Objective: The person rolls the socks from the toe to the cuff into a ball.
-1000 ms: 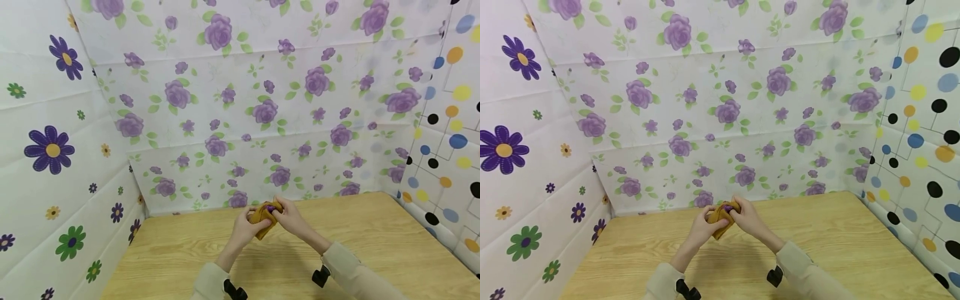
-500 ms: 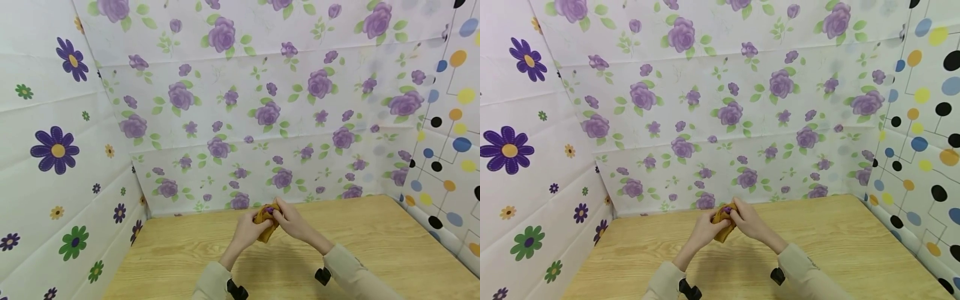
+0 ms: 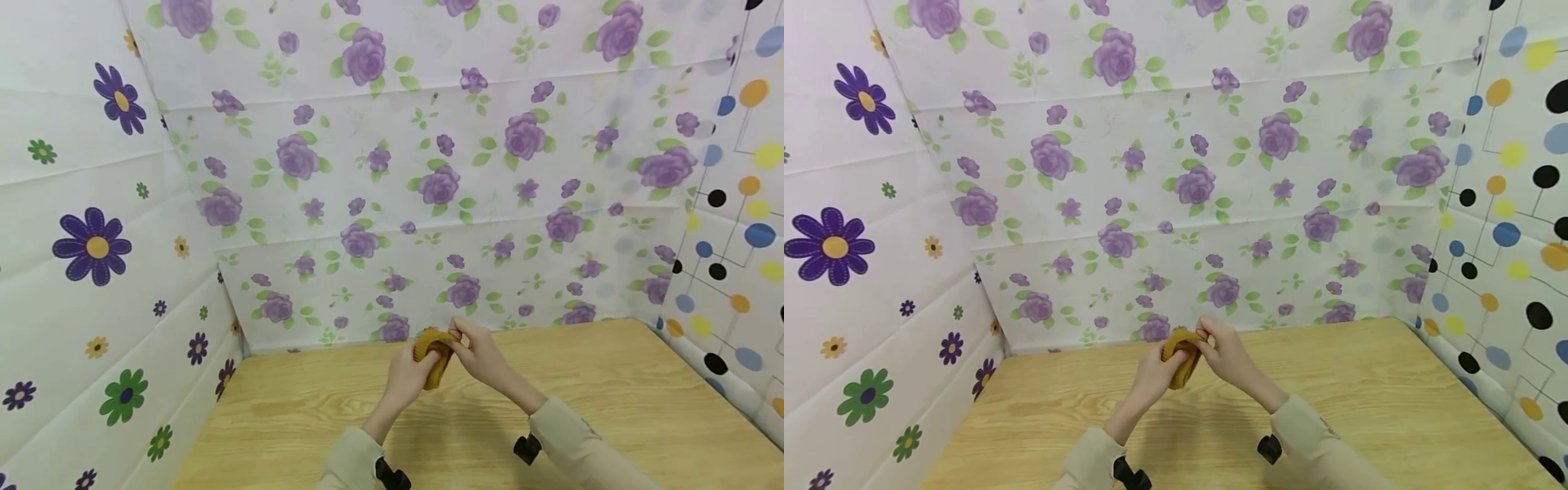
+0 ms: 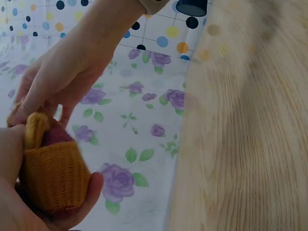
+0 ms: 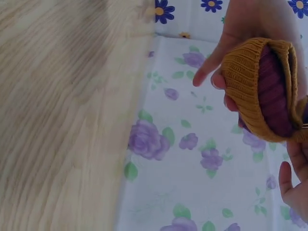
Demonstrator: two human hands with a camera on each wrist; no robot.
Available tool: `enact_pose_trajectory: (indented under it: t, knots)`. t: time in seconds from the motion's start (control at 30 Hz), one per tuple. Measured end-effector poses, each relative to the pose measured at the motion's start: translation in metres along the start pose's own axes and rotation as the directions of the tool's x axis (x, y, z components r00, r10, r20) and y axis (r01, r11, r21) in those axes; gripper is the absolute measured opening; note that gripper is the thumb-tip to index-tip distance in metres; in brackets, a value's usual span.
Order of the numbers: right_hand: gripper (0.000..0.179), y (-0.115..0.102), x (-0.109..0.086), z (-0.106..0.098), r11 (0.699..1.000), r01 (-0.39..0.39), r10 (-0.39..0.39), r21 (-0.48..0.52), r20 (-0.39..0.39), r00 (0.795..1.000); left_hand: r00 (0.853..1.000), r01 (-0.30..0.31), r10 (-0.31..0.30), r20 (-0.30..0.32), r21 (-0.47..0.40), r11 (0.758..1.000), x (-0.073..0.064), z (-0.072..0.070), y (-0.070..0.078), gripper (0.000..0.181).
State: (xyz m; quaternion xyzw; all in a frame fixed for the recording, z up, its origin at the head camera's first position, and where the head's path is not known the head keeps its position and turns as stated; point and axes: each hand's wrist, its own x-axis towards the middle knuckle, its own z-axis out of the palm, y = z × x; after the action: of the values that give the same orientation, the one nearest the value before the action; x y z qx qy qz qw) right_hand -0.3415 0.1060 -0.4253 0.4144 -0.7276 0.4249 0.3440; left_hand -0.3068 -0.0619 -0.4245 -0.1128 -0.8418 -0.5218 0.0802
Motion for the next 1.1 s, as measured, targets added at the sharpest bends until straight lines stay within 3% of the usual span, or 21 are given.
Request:
enact_pose_trajectory:
  t: [0.07,0.13,0.23,0.33,0.43,0.57,0.6,0.67,0.77,0.87,1.0,1.1]
  knots:
    - [0.034,-0.001,0.001,-0.001,0.998,0.039,-0.039,-0.054,0.000,0.999,0.997,0.019,-0.020,-0.068,-0.006,1.000,0.001,0.002,0.001,0.031]
    - [0.033,-0.001,0.002,-0.002,0.994,0.051,-0.052,-0.092,-0.003,0.999,0.995,0.020,-0.023,-0.093,-0.029,0.999,0.002,0.003,0.001,0.032]
    - [0.030,-0.001,0.004,-0.002,0.993,0.030,-0.032,-0.118,-0.018,0.999,1.000,-0.001,-0.001,-0.018,-0.120,0.993,0.003,0.002,0.002,0.037]
    - [0.021,-0.001,0.002,0.000,0.993,-0.057,0.055,-0.103,-0.019,0.998,0.998,0.002,0.015,0.066,-0.253,0.967,0.003,0.001,0.001,0.043]
    - [0.012,-0.003,-0.004,0.004,0.984,-0.153,0.154,-0.088,0.014,0.988,0.993,0.061,-0.014,0.117,-0.403,0.913,0.003,0.001,-0.003,0.045]
    - [0.004,-0.006,-0.014,0.010,0.968,-0.236,0.240,-0.083,0.040,0.970,0.984,0.137,-0.043,0.172,-0.582,0.802,0.003,-0.001,-0.009,0.050]
    - [0.004,-0.008,-0.015,0.011,0.965,-0.249,0.253,-0.081,0.041,0.967,0.982,0.145,-0.039,0.185,-0.606,0.782,0.003,-0.002,-0.009,0.051]
    - [0.005,-0.010,-0.017,0.012,0.959,-0.270,0.274,-0.090,0.032,0.961,0.976,0.154,-0.019,0.217,-0.622,0.767,0.002,-0.004,-0.011,0.054]
    - [0.008,-0.012,-0.015,0.011,0.950,-0.295,0.298,-0.104,0.014,0.955,0.967,0.160,-0.005,0.255,-0.592,0.790,0.000,-0.006,-0.013,0.054]
    - [0.012,-0.013,-0.013,0.009,0.950,-0.284,0.288,-0.130,0.014,0.957,0.975,0.139,-0.021,0.220,-0.537,0.832,0.000,-0.005,-0.015,0.054]
    - [0.015,-0.015,-0.013,0.008,0.968,-0.221,0.226,-0.118,0.025,0.974,0.997,0.074,-0.063,0.041,-0.410,0.909,0.002,-0.001,-0.017,0.048]
    - [0.016,-0.017,-0.017,0.010,0.983,-0.158,0.160,-0.097,0.018,0.987,0.994,0.024,-0.053,-0.094,-0.287,0.958,0.003,0.004,-0.019,0.043]
